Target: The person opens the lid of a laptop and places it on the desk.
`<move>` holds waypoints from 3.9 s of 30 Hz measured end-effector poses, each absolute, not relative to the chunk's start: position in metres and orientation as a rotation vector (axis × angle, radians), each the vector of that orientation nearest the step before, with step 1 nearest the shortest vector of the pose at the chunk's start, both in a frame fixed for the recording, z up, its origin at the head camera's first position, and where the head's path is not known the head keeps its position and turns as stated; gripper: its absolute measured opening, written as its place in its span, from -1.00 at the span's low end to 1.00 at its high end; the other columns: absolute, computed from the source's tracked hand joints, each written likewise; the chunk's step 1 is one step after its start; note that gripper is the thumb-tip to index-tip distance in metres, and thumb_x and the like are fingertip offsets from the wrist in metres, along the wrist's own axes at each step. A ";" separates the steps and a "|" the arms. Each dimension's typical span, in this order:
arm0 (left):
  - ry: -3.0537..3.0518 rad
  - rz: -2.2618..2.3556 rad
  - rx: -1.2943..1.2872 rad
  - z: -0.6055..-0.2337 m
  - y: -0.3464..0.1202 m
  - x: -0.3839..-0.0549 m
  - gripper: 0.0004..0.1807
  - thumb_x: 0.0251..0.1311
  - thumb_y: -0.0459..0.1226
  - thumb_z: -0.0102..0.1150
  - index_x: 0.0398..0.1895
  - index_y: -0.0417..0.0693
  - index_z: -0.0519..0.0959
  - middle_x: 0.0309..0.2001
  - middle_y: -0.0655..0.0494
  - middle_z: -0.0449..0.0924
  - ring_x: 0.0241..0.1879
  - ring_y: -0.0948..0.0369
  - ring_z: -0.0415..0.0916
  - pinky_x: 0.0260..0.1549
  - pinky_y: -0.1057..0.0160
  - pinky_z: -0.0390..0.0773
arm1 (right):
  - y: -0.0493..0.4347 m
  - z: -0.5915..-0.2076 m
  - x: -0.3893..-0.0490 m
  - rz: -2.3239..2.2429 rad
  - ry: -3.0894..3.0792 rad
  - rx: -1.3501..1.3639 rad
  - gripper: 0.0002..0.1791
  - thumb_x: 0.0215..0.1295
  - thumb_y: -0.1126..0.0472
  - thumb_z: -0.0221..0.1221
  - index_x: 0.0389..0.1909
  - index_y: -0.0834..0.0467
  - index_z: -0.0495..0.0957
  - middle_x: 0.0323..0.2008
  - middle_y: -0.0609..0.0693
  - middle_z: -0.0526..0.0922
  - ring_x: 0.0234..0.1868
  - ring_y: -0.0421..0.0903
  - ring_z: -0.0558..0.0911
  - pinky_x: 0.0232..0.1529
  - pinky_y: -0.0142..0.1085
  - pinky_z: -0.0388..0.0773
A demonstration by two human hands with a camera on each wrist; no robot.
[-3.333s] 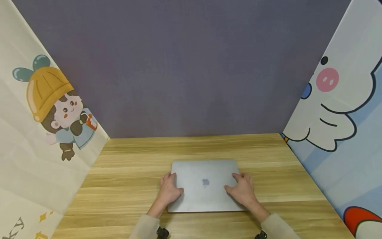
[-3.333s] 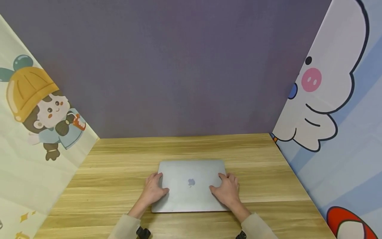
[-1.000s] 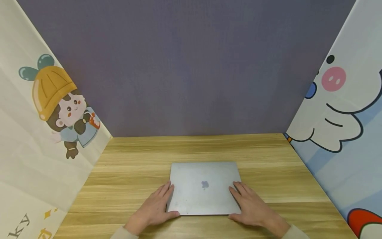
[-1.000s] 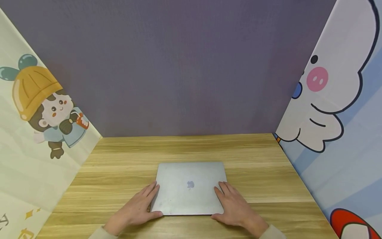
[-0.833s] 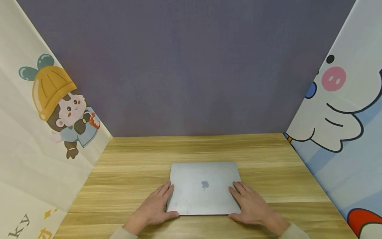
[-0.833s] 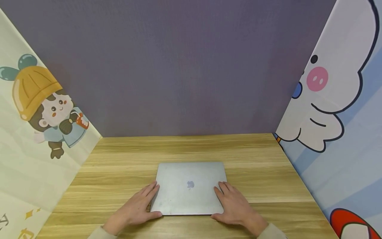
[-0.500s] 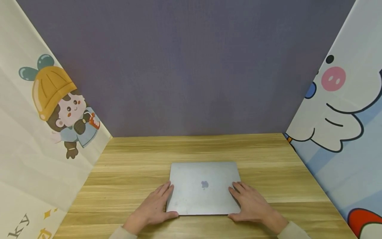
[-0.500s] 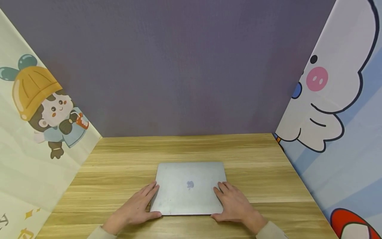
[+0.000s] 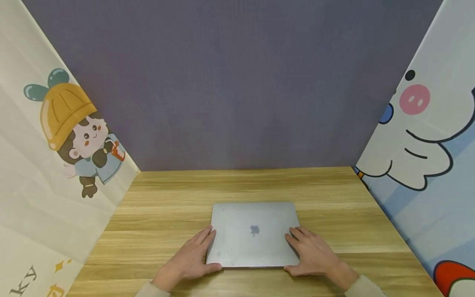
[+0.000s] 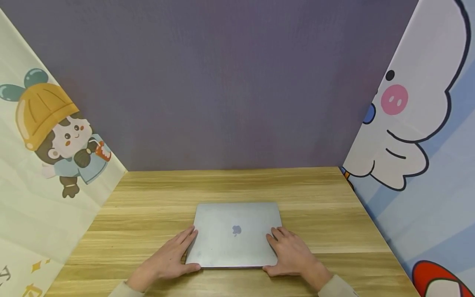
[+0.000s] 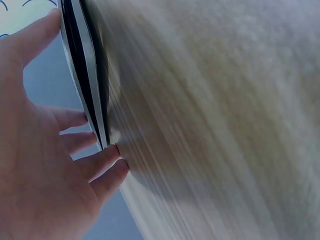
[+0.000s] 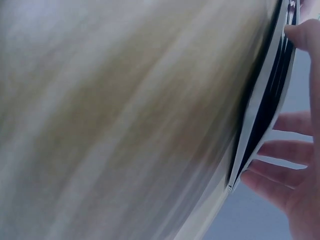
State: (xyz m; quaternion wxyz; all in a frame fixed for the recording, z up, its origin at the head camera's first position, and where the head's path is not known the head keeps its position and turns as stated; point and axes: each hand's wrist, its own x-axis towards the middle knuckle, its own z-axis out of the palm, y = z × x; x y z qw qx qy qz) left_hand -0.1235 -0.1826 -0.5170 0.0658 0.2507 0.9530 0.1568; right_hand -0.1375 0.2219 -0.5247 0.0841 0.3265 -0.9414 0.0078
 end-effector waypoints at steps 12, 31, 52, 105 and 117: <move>2.906 0.451 0.787 -0.520 -0.183 -0.123 0.25 0.01 0.38 0.30 0.55 -0.30 0.16 0.55 -0.24 0.09 0.47 -0.19 0.16 0.31 -0.22 0.36 | 0.221 -0.519 -0.137 -0.001 -2.801 0.972 0.00 -0.07 -0.61 0.22 0.11 0.15 0.67 0.12 0.16 0.62 0.10 0.20 0.62 -0.07 0.04 0.69; 2.903 0.460 0.782 -0.519 -0.183 -0.121 0.20 0.05 0.26 0.36 0.53 -0.37 0.13 0.56 -0.25 0.06 0.49 -0.15 0.13 0.33 -0.19 0.34 | 0.222 -0.522 -0.137 0.013 -2.554 1.120 -0.26 -0.06 -0.46 0.34 -0.16 0.11 0.74 -0.15 -0.01 0.66 -0.16 -0.03 0.63 -0.19 -0.13 0.70; 2.867 0.608 0.709 -0.521 -0.188 -0.125 0.38 -0.03 0.33 0.41 0.56 -0.44 -0.03 0.55 -0.37 0.00 0.51 -0.19 0.07 0.39 -0.17 0.26 | 0.224 -0.512 -0.141 0.130 -2.511 1.148 -0.37 -0.10 -0.36 0.43 -0.23 0.10 0.77 -0.21 0.00 0.70 -0.24 -0.06 0.65 -0.39 -0.22 0.68; 2.838 0.490 0.768 -0.514 -0.187 -0.132 0.26 -0.05 0.36 0.37 0.50 -0.38 0.20 0.54 -0.26 0.12 0.44 -0.27 0.17 0.34 -0.29 0.27 | 0.227 -0.446 -0.182 0.590 -2.372 1.074 -0.72 0.11 -0.07 0.43 -0.50 0.07 0.73 -0.54 -0.19 0.69 -0.58 -0.39 0.55 -0.59 -0.45 0.52; 2.841 0.468 0.744 -0.511 -0.183 -0.130 0.18 0.09 0.35 0.26 0.50 -0.39 0.22 0.54 -0.25 0.13 0.43 -0.29 0.18 0.32 -0.28 0.30 | 0.226 -0.436 -0.188 0.553 -2.478 0.969 -0.76 0.11 -0.04 0.42 -0.48 0.06 0.75 -0.50 -0.18 0.72 -0.56 -0.34 0.59 -0.54 -0.39 0.55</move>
